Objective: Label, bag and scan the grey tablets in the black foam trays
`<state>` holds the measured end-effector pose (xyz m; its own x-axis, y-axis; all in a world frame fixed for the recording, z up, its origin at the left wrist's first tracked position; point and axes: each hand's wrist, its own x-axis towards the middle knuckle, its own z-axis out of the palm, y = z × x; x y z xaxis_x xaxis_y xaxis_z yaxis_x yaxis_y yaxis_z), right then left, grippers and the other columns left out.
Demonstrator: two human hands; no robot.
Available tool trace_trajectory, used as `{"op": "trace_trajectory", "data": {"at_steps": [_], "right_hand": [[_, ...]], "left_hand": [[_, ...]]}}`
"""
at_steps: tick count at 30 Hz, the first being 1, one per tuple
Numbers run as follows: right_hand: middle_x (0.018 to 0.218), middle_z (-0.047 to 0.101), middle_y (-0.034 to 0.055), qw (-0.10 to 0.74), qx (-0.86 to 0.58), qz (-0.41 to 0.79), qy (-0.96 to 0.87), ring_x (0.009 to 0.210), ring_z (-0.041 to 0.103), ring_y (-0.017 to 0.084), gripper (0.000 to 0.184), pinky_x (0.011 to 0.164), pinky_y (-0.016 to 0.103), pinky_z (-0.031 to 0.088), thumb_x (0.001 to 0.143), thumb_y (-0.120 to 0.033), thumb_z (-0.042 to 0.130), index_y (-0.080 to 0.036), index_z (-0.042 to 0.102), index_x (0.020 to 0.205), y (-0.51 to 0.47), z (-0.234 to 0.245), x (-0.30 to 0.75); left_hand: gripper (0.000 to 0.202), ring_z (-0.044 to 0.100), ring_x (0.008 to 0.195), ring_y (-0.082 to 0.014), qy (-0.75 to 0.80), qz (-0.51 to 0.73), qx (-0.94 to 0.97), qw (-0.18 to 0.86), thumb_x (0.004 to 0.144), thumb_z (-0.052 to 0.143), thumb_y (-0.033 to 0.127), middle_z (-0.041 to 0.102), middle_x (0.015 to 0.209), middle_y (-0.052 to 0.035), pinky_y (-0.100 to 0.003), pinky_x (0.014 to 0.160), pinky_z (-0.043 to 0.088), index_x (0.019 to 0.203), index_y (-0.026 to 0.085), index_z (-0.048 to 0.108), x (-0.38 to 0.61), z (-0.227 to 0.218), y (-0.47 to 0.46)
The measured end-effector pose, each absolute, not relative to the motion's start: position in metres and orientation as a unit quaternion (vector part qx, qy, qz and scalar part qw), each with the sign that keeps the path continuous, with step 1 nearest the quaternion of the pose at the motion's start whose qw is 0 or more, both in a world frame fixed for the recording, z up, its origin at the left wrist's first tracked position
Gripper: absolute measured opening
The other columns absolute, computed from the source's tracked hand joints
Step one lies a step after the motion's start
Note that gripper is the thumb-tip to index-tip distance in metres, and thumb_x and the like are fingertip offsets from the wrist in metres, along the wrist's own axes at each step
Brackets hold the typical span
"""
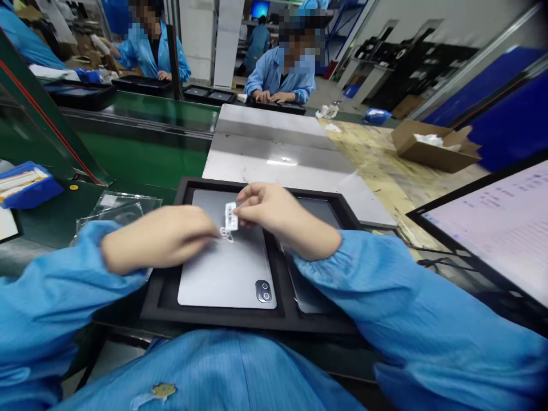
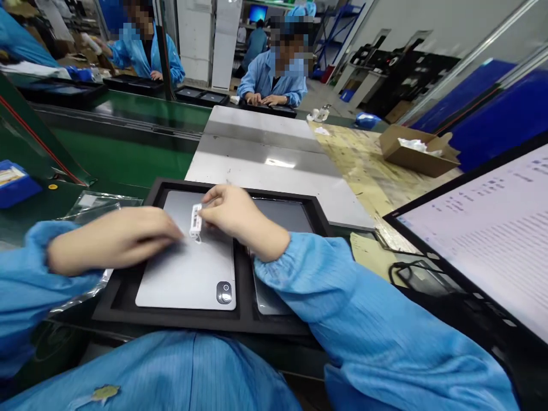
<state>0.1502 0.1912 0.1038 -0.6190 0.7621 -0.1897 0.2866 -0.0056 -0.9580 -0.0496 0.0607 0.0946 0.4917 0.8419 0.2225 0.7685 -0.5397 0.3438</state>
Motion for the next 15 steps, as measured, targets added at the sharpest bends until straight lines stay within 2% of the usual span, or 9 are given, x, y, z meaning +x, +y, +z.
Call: {"op": "trace_trajectory", "data": {"at_steps": [3, 6, 9, 11, 15], "right_hand": [[0.051, 0.062, -0.0046, 0.291, -0.384, 0.547, -0.685, 0.045, 0.059, 0.012, 0.034, 0.048, 0.021, 0.048, 0.068, -0.004, 0.082, -0.018, 0.056, 0.084, 0.213, 0.127, 0.182], [0.051, 0.062, -0.0048, 0.32, -0.412, 0.51, -0.684, 0.044, 0.058, 0.012, 0.032, 0.047, 0.02, 0.047, 0.069, -0.004, 0.08, -0.018, 0.056, 0.084, 0.228, 0.139, 0.208], [0.049, 0.06, -0.0054, 0.286, -0.446, 0.494, -0.689, 0.043, 0.056, 0.011, 0.028, 0.047, 0.019, 0.045, 0.073, 0.004, 0.07, -0.018, 0.055, 0.081, 0.232, 0.138, 0.213], [0.047, 0.057, -0.0067, 0.267, -0.456, 0.493, -0.691, 0.044, 0.055, 0.01, 0.029, 0.048, 0.018, 0.045, 0.074, 0.009, 0.064, -0.018, 0.054, 0.08, 0.228, 0.134, 0.203], [0.049, 0.058, -0.0074, 0.214, -0.425, 0.537, -0.697, 0.048, 0.06, 0.01, 0.028, 0.053, 0.018, 0.05, 0.08, 0.005, 0.065, -0.019, 0.052, 0.079, 0.205, 0.116, 0.169]], "left_hand": [[0.033, 0.06, 0.128, -0.0256, 0.37, 0.082, 0.914, 0.144, 0.103, 0.051, 0.032, 0.067, 0.135, -0.0114, -0.038, 0.11, 0.046, 0.128, 0.016, 0.066, 0.001, 0.093, 0.1], [0.037, 0.056, 0.132, -0.029, 0.344, 0.057, 0.93, 0.119, 0.103, 0.05, 0.035, 0.063, 0.141, -0.0126, -0.044, 0.116, 0.04, 0.132, 0.016, 0.062, 0.021, 0.078, 0.123], [0.031, 0.064, 0.115, -0.0274, 0.335, 0.057, 0.937, 0.078, 0.105, 0.042, 0.035, 0.071, 0.122, -0.0109, -0.048, 0.116, 0.037, 0.116, 0.018, 0.066, 0.017, 0.078, 0.128], [0.033, 0.065, 0.102, -0.0265, 0.332, 0.096, 0.937, 0.042, 0.104, 0.038, 0.035, 0.072, 0.107, -0.0113, -0.047, 0.111, 0.042, 0.103, 0.018, 0.066, 0.007, 0.089, 0.122], [0.035, 0.066, 0.095, -0.025, 0.317, 0.302, 0.897, -0.055, 0.105, 0.034, 0.04, 0.07, 0.098, -0.0107, -0.041, 0.097, 0.05, 0.098, 0.021, 0.062, -0.018, 0.115, 0.103]]}}
